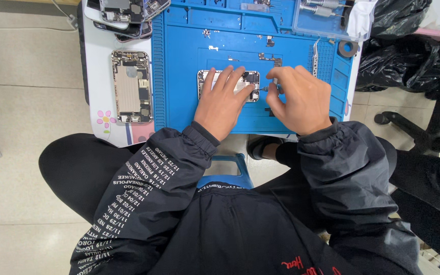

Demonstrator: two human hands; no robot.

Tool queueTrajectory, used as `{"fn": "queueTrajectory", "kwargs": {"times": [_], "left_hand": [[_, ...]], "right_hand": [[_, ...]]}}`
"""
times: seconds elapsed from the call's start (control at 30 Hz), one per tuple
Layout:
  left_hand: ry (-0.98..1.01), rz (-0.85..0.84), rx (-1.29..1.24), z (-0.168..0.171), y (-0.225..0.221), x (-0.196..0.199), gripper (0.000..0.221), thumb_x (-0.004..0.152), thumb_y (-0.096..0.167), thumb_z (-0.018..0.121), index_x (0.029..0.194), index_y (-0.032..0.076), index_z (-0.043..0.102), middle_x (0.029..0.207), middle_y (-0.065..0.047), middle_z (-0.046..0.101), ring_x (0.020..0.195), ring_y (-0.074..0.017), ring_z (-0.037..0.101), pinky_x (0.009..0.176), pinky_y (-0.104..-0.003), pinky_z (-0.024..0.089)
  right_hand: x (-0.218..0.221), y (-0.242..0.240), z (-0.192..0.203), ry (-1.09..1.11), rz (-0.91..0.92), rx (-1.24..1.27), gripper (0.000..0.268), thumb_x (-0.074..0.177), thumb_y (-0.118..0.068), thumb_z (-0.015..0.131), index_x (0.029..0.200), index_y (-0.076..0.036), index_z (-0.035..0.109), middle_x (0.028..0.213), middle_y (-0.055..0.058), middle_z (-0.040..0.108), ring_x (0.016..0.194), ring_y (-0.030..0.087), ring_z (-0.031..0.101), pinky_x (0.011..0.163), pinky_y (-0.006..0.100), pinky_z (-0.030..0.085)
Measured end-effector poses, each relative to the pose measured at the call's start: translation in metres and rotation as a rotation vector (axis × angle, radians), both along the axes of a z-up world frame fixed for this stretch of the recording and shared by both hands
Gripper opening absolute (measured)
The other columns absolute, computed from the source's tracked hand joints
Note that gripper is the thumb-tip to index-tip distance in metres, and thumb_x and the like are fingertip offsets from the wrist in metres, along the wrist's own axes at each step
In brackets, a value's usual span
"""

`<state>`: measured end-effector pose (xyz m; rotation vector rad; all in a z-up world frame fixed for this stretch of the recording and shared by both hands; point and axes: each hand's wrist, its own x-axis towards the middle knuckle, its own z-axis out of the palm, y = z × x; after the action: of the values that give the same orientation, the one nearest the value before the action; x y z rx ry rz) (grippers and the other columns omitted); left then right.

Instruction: The person uses a screwdriver and tweezers to remove screws and small components from a disassembled smartphone placed on a blue work mat. They repeatedly unscrew, lift, and place parts on the mat while working on the phone's internal assembly.

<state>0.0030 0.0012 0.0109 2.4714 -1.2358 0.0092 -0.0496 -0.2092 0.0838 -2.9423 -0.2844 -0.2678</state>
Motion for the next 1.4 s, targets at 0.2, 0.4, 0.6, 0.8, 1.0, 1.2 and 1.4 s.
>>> {"fn": "queueTrajectory", "kwargs": {"times": [0.2,0.4,0.6,0.8,1.0,1.2,1.4], "left_hand": [[-0.007,0.012,0.014,0.000,0.001,-0.004,0.026,0.109,0.023,0.061,0.134,0.022,0.068,0.147,-0.013,0.048,0.145,-0.0350,0.045,0.119,-0.065,0.031],[0.010,-0.003,0.001,-0.005,0.001,-0.003,0.028,0.108,0.022,0.062,0.135,0.021,0.068,0.148,-0.014,0.047,0.146,-0.0362,0.043,0.119,-0.067,0.028],[0.017,-0.006,-0.001,-0.005,-0.001,-0.001,0.029,0.107,0.021,0.063,0.135,0.021,0.067,0.147,-0.014,0.047,0.146,-0.0364,0.043,0.119,-0.067,0.027],[0.037,-0.013,0.017,0.002,0.000,0.000,0.030,0.106,0.020,0.064,0.136,0.021,0.068,0.148,-0.015,0.047,0.146,-0.0369,0.043,0.119,-0.066,0.027],[0.053,-0.018,0.040,0.002,0.000,-0.001,0.031,0.106,0.021,0.064,0.137,0.021,0.066,0.149,-0.014,0.046,0.147,-0.0364,0.041,0.119,-0.067,0.027],[0.057,0.001,0.009,0.002,-0.002,-0.002,0.034,0.106,0.027,0.066,0.139,0.019,0.065,0.148,-0.014,0.048,0.147,-0.0350,0.042,0.121,-0.065,0.025],[0.166,0.076,-0.173,0.012,-0.005,-0.001,0.034,0.104,0.032,0.068,0.133,0.013,0.069,0.145,-0.017,0.053,0.145,-0.0394,0.045,0.121,-0.067,0.025]], "right_hand": [[-0.007,0.004,-0.004,0.001,-0.054,-0.022,0.015,0.103,-0.015,0.072,0.117,-0.020,0.071,0.061,-0.008,0.052,0.056,0.013,0.055,0.052,0.025,0.047],[-0.010,0.005,0.000,0.026,-0.058,0.025,0.008,0.105,-0.016,0.072,0.113,-0.017,0.074,0.060,-0.007,0.057,0.059,0.014,0.057,0.055,0.025,0.049],[-0.009,0.001,-0.003,-0.038,-0.080,0.065,0.013,0.104,-0.015,0.074,0.117,-0.017,0.072,0.065,-0.006,0.060,0.063,0.015,0.060,0.054,0.027,0.050],[-0.009,-0.001,0.003,0.013,-0.081,0.016,0.019,0.103,-0.023,0.078,0.120,-0.018,0.070,0.066,-0.003,0.062,0.061,0.018,0.063,0.054,0.029,0.052],[-0.008,-0.002,0.009,0.012,-0.074,0.000,0.020,0.104,-0.025,0.079,0.121,-0.019,0.069,0.067,-0.002,0.063,0.060,0.018,0.063,0.053,0.030,0.052],[-0.013,-0.006,0.012,-0.074,-0.098,0.374,0.014,0.104,-0.010,0.080,0.116,-0.008,0.073,0.082,0.010,0.076,0.068,0.024,0.071,0.060,0.034,0.058],[-0.033,-0.012,-0.002,-0.140,-0.314,0.899,0.011,0.110,-0.010,0.073,0.116,-0.007,0.064,0.090,0.013,0.074,0.082,0.025,0.077,0.068,0.034,0.058]]}}
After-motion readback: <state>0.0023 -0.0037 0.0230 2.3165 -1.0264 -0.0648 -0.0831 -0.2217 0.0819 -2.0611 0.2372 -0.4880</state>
